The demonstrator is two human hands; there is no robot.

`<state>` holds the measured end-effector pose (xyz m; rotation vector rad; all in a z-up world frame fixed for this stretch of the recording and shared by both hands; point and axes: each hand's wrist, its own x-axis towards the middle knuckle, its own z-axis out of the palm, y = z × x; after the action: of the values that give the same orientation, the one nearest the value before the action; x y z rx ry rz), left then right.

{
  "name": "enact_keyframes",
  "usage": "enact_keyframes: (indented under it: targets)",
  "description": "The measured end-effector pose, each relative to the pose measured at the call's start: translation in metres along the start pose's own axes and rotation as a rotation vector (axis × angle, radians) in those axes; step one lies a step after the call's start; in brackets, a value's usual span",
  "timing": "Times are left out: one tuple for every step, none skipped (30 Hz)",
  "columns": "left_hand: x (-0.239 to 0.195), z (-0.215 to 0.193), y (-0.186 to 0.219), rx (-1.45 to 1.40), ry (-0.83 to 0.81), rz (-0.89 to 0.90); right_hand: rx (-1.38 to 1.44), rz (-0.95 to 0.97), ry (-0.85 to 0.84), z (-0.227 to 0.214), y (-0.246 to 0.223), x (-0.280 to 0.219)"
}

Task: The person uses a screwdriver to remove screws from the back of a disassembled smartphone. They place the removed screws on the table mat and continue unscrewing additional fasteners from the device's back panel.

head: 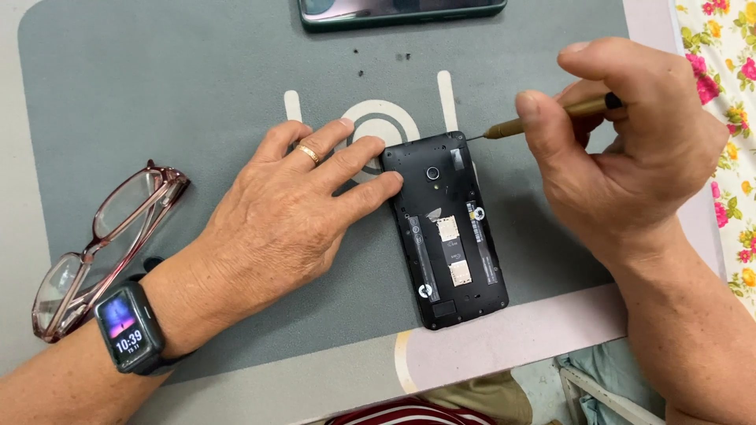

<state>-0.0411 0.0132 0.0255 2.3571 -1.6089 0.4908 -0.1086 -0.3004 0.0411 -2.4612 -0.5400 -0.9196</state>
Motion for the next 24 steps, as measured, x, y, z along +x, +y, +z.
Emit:
enact_keyframes:
  targets:
    - [0.0, -0.0004, 0.0002, 0.001, 0.0, -0.001, 0.001, -0.002, 0.0, -0.0001, -0.0007, 0.0012]
    - [-0.0001, -0.0008, 0.0004, -0.005, -0.002, -0.002, 0.018, 0.001, -0.008, -0.0003, -0.0014, 0.0024]
    - [0.0, -0.0011, 0.0007, -0.012, -0.004, -0.003, 0.035, 0.004, -0.016, -0.0006, -0.0022, 0.0034]
    - [-0.0001, -0.0011, 0.0007, -0.011, -0.004, -0.003, 0.036, 0.003, -0.015, 0.0, -0.0025, 0.0038]
    - [0.0001, -0.001, 0.0008, 0.0, -0.005, -0.003, 0.023, 0.007, -0.021, 0.0002, -0.0029, 0.0041]
    - [0.0003, -0.0008, 0.001, 0.01, -0.005, -0.003, 0.01, 0.012, -0.026, 0.0004, -0.0031, 0.0042]
    - [0.0002, -0.0006, 0.0011, 0.01, -0.005, -0.002, 0.009, 0.012, -0.026, 0.0011, -0.0011, 0.003]
    - [0.0002, -0.0004, 0.0013, 0.009, 0.001, -0.004, -0.008, 0.01, -0.026, 0.0018, 0.001, 0.0019]
    - [0.0003, -0.0002, 0.0013, 0.009, 0.008, -0.005, -0.026, 0.007, -0.026, 0.0025, 0.0032, 0.0008]
    - [0.0004, 0.0002, 0.0014, 0.009, 0.008, -0.004, -0.027, 0.008, -0.026, 0.0021, 0.0019, 0.0019]
    - [0.0004, 0.0004, 0.0015, 0.008, 0.005, -0.008, -0.022, 0.026, -0.034, 0.0019, 0.0006, 0.003]
    - [0.0004, 0.0006, 0.0015, 0.007, 0.002, -0.011, -0.018, 0.044, -0.042, 0.0018, -0.0008, 0.0042]
    - [0.0005, 0.0002, 0.0017, 0.008, 0.002, -0.011, -0.018, 0.044, -0.041, 0.002, 0.0007, 0.0032]
    - [0.0006, -0.0002, 0.0019, 0.009, 0.005, -0.011, -0.024, 0.034, -0.037, 0.0023, 0.0021, 0.0022]
    - [0.0005, -0.0007, 0.0022, 0.01, 0.007, -0.011, -0.03, 0.024, -0.033, 0.0026, 0.0035, 0.0013]
    - [0.0006, -0.0009, 0.0018, 0.011, 0.007, -0.012, -0.03, 0.024, -0.032, 0.0023, 0.0025, 0.0019]
    - [0.0005, -0.001, 0.0017, 0.011, 0.004, -0.008, -0.039, 0.031, -0.042, 0.0019, 0.0015, 0.0021]
    - [0.0003, -0.0009, 0.0016, 0.011, 0.001, -0.005, -0.047, 0.038, -0.051, 0.0015, 0.0005, 0.0022]
    - [0.0007, -0.0013, 0.0018, 0.011, 0.0, -0.006, -0.046, 0.039, -0.052, 0.0017, 0.0002, 0.0022]
    - [0.0011, -0.0016, 0.002, 0.008, 0.006, -0.007, -0.036, 0.027, -0.051, 0.0019, 0.0001, 0.0023]
    - [0.0015, -0.0017, 0.0023, 0.005, 0.012, -0.007, -0.027, 0.015, -0.05, 0.0019, -0.0002, 0.0021]
    - [0.001, -0.0015, 0.0024, 0.004, 0.011, -0.007, -0.026, 0.016, -0.05, 0.0019, -0.0008, 0.0032]
    - [0.0007, -0.0013, 0.0023, 0.006, 0.003, -0.008, 0.012, 0.002, -0.047, 0.0018, -0.0014, 0.0044]
    - [0.0004, -0.0011, 0.0022, 0.008, -0.005, -0.01, 0.051, -0.011, -0.043, 0.0017, -0.0019, 0.0057]
